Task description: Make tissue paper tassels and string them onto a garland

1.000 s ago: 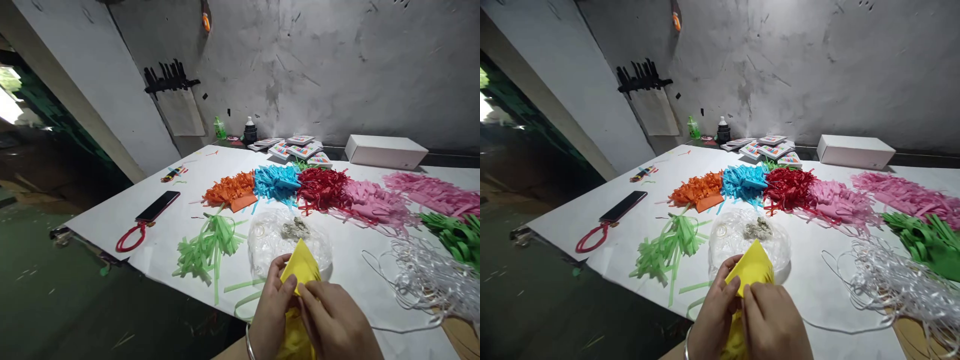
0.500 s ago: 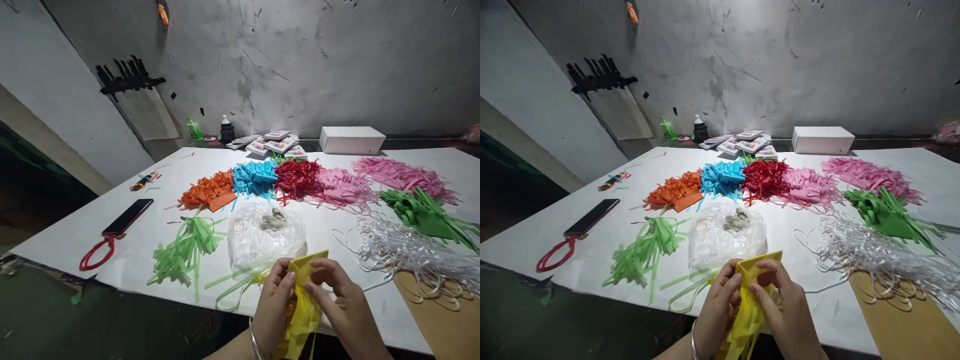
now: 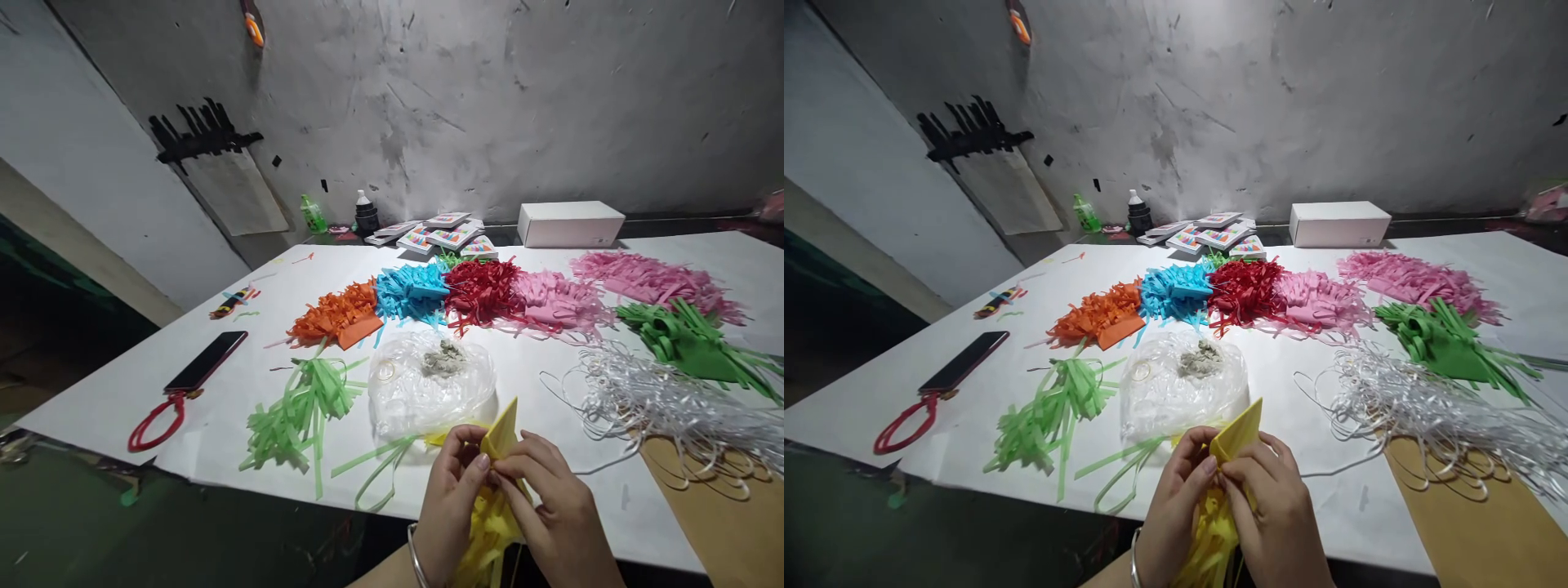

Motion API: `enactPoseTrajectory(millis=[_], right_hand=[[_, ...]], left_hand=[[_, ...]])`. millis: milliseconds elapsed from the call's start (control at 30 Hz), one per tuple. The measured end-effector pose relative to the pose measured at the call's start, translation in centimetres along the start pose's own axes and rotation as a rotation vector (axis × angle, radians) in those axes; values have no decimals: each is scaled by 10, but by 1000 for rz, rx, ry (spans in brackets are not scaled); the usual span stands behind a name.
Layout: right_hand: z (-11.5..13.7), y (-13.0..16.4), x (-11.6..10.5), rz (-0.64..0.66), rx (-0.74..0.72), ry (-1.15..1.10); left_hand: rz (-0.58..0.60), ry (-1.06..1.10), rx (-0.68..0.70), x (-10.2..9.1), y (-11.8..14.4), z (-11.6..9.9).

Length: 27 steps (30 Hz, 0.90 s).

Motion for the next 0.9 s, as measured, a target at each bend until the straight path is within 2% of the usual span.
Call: enactPoseTrajectory(millis=[100,200,300,367,433,533,600,633,700,800,900], right_hand=[[-4,-2,1,107,254,-218],[-10,-6,3,158,459,-462],[-17,-6,8,229,553,-653],[-21,-3,10,283,554,-662],[-22,-2,6,239,463,-491],[-14,-3,-5,-52,96,-18],[-7,-4,-8,-177,-118,239],[-5,-5,-8,-187,-176,319],[-4,-5,-8,-126,-188,349],[-10,-6,-11,16,-33,120],[-20,-6,-14,138,332,-245]], left_hand=[[40,-75,19,1,1,-6],[80,-128,18,2,1,-9],[119,-180,26,0,-2,-12],[117,-280,55,-2,-5,-16],[112,-478,115,-3,-9,-24],[158,-843,275,0,-11,-38],[219,-1017,396,5,-9,-45],[256,-1075,445,7,-8,-47],[333,-1157,537,10,-6,-49],[453,-1242,689,9,-8,-49],[581,-1303,852,5,-11,-49]])
Point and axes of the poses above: each hand's wrist, its own y-axis away from the middle knuckle, its own x-axis out of the palm, z = x × y, the point moved 2 cm from there along -y, towards the middle knuckle, and after that the axes turned 9 degrees about y, right-handed, at the moved point
